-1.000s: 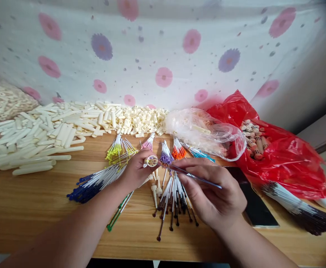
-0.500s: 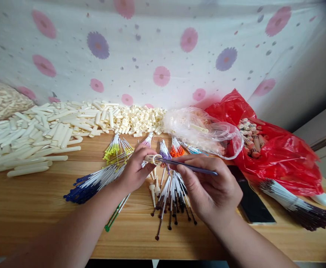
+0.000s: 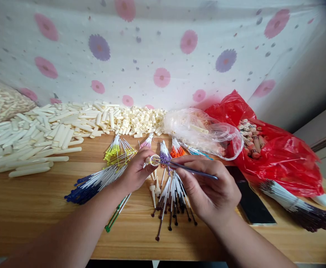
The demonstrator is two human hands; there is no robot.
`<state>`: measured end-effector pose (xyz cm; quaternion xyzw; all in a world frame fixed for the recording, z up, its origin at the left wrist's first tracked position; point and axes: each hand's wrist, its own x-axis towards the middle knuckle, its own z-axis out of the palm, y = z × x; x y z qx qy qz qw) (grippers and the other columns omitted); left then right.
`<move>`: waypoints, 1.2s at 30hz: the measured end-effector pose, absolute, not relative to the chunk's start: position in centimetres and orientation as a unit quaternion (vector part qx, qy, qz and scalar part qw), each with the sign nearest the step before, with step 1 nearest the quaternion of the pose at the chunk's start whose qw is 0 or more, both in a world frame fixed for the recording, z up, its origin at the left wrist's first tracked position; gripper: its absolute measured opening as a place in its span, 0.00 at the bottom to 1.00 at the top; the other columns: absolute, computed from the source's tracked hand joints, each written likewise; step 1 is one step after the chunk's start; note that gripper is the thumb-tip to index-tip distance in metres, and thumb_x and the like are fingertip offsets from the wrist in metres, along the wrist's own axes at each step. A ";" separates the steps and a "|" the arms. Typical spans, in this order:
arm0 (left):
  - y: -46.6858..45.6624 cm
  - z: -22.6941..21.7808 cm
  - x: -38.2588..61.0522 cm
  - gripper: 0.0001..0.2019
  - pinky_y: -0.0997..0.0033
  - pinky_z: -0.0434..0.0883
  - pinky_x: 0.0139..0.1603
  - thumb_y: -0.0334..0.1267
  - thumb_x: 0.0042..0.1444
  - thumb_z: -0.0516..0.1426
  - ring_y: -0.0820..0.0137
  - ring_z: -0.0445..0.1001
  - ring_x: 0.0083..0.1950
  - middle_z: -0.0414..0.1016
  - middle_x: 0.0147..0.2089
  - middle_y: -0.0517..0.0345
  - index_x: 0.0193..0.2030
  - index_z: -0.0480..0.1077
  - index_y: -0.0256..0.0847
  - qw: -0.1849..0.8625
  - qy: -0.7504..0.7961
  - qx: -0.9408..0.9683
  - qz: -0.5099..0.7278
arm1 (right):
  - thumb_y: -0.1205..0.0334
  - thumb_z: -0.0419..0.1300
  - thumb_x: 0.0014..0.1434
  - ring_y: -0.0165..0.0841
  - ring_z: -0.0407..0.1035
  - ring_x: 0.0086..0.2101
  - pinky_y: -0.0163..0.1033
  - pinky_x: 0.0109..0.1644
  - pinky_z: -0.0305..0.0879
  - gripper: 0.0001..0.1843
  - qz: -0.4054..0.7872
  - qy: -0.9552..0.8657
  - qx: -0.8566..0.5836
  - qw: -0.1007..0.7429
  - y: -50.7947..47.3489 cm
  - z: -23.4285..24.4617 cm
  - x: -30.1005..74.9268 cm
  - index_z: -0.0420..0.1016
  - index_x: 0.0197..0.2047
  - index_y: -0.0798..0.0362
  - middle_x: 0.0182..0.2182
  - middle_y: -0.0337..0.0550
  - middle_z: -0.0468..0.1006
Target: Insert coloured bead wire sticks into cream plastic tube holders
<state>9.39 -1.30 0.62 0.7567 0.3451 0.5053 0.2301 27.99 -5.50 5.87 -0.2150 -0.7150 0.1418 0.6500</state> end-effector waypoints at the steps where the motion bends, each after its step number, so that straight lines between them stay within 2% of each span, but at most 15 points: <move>1: -1.3 0.6 9.4 0.13 0.62 0.65 0.42 0.49 0.58 0.53 0.66 0.66 0.38 0.67 0.33 0.56 0.35 0.69 0.42 0.237 0.349 0.752 0.506 | 0.78 0.60 0.52 0.34 0.75 0.37 0.41 0.38 0.75 0.14 0.136 -0.714 -0.212 0.653 -5.4 6.1 28.2 0.69 0.40 0.52 0.34 0.42 0.79; 3: -1.1 0.5 9.2 0.13 0.63 0.65 0.41 0.49 0.56 0.55 0.66 0.67 0.37 0.68 0.32 0.56 0.33 0.69 0.41 0.250 0.382 0.721 0.522 | 0.77 0.60 0.52 0.34 0.75 0.36 0.42 0.38 0.75 0.14 0.125 -0.709 -0.210 0.662 -5.2 6.7 28.7 0.69 0.39 0.51 0.33 0.41 0.78; 5: -0.7 0.4 8.9 0.12 0.66 0.65 0.38 0.47 0.53 0.58 0.67 0.67 0.34 0.68 0.30 0.58 0.30 0.69 0.40 0.268 0.431 0.659 0.554 | 0.75 0.59 0.53 0.33 0.75 0.36 0.41 0.37 0.74 0.12 0.126 -0.734 -0.199 0.636 -5.1 7.1 29.0 0.68 0.38 0.50 0.32 0.40 0.77; 6: -0.4 0.3 8.7 0.11 0.68 0.65 0.36 0.46 0.52 0.59 0.69 0.67 0.32 0.68 0.28 0.59 0.29 0.68 0.40 0.281 0.454 0.621 0.574 | 0.74 0.57 0.54 0.32 0.74 0.36 0.39 0.37 0.74 0.10 0.126 -0.773 -0.182 0.595 -5.0 7.1 28.8 0.67 0.38 0.50 0.33 0.41 0.77; 8: 0.0 0.2 8.2 0.09 0.71 0.65 0.33 0.43 0.52 0.59 0.71 0.67 0.29 0.68 0.25 0.62 0.28 0.68 0.40 0.288 0.484 0.554 0.613 | 0.72 0.54 0.57 0.31 0.72 0.36 0.36 0.36 0.72 0.06 0.090 -0.878 -0.121 0.454 -5.2 6.2 27.7 0.67 0.36 0.52 0.35 0.42 0.76; 11: 0.4 0.3 7.7 0.07 0.73 0.65 0.31 0.40 0.50 0.59 0.72 0.67 0.27 0.69 0.24 0.64 0.27 0.69 0.40 0.273 0.500 0.511 0.644 | 0.70 0.51 0.61 0.30 0.69 0.31 0.36 0.30 0.66 0.10 -0.050 -0.968 -0.039 0.243 -6.0 3.4 25.0 0.67 0.29 0.53 0.31 0.40 0.75; 13: 0.3 0.5 7.7 0.07 0.73 0.66 0.31 0.40 0.50 0.58 0.72 0.68 0.27 0.70 0.24 0.63 0.27 0.69 0.40 0.275 0.495 0.519 0.641 | 0.69 0.51 0.61 0.32 0.67 0.30 0.35 0.25 0.60 0.10 -0.081 -0.982 -0.017 0.168 -6.7 1.5 23.3 0.68 0.29 0.53 0.28 0.40 0.73; 16: -0.1 1.0 8.1 0.07 0.72 0.67 0.31 0.40 0.50 0.59 0.72 0.69 0.27 0.71 0.24 0.62 0.26 0.69 0.40 0.277 0.488 0.536 0.631 | 0.67 0.53 0.60 0.33 0.66 0.32 0.35 0.24 0.57 0.07 -0.073 -0.992 -0.034 0.098 -7.0 0.3 22.1 0.70 0.31 0.54 0.30 0.42 0.73; 18: -0.2 1.3 8.3 0.07 0.72 0.67 0.31 0.39 0.50 0.59 0.72 0.69 0.27 0.71 0.24 0.62 0.26 0.69 0.39 0.282 0.482 0.537 0.633 | 0.66 0.52 0.61 0.33 0.67 0.34 0.34 0.26 0.59 0.07 -0.046 -0.994 -0.050 0.084 -6.2 0.7 22.7 0.71 0.33 0.54 0.34 0.43 0.74; 21: -0.3 1.4 8.3 0.07 0.72 0.67 0.30 0.39 0.50 0.59 0.71 0.70 0.27 0.71 0.24 0.62 0.25 0.70 0.39 0.299 0.473 0.532 0.636 | 0.68 0.50 0.62 0.30 0.68 0.38 0.33 0.35 0.62 0.10 0.005 -0.981 -0.142 0.128 -3.0 2.4 25.8 0.72 0.42 0.53 0.40 0.45 0.74; 23: -0.2 1.1 8.1 0.06 0.72 0.67 0.31 0.39 0.50 0.59 0.70 0.70 0.28 0.72 0.25 0.61 0.26 0.70 0.40 0.303 0.466 0.541 0.630 | 0.69 0.50 0.61 0.30 0.69 0.37 0.33 0.39 0.62 0.12 0.014 -0.933 -0.319 0.163 -0.2 3.4 28.9 0.73 0.43 0.54 0.39 0.46 0.75; 25: -0.3 0.7 7.9 0.06 0.71 0.67 0.33 0.40 0.51 0.59 0.69 0.71 0.30 0.72 0.26 0.60 0.28 0.71 0.40 0.297 0.461 0.564 0.617 | 0.68 0.50 0.61 0.31 0.69 0.38 0.34 0.42 0.60 0.13 0.001 -0.835 -0.526 0.162 2.5 3.6 31.8 0.75 0.41 0.54 0.39 0.46 0.77; 26: -0.3 0.6 7.9 0.06 0.71 0.67 0.33 0.40 0.52 0.59 0.69 0.71 0.31 0.72 0.27 0.60 0.29 0.71 0.40 0.289 0.459 0.580 0.608 | 0.68 0.50 0.60 0.33 0.70 0.39 0.35 0.43 0.60 0.13 -0.005 -0.813 -0.561 0.157 3.6 3.4 32.8 0.76 0.40 0.56 0.38 0.48 0.77; 31: -0.9 1.0 8.2 0.06 0.71 0.65 0.34 0.38 0.52 0.58 0.70 0.69 0.31 0.70 0.28 0.60 0.27 0.70 0.40 0.232 0.434 0.669 0.557 | 0.66 0.52 0.58 0.32 0.72 0.38 0.31 0.42 0.60 0.12 0.011 -0.795 -0.593 0.125 5.9 0.8 32.7 0.77 0.38 0.54 0.36 0.45 0.80; 36: -1.2 1.6 8.5 0.06 0.69 0.65 0.36 0.36 0.53 0.58 0.69 0.69 0.32 0.69 0.27 0.59 0.27 0.69 0.39 0.230 0.400 0.694 0.553 | 0.62 0.48 0.61 0.37 0.73 0.40 0.35 0.43 0.61 0.16 0.011 -0.777 -0.620 0.104 6.8 -0.1 29.0 0.77 0.39 0.56 0.38 0.53 0.79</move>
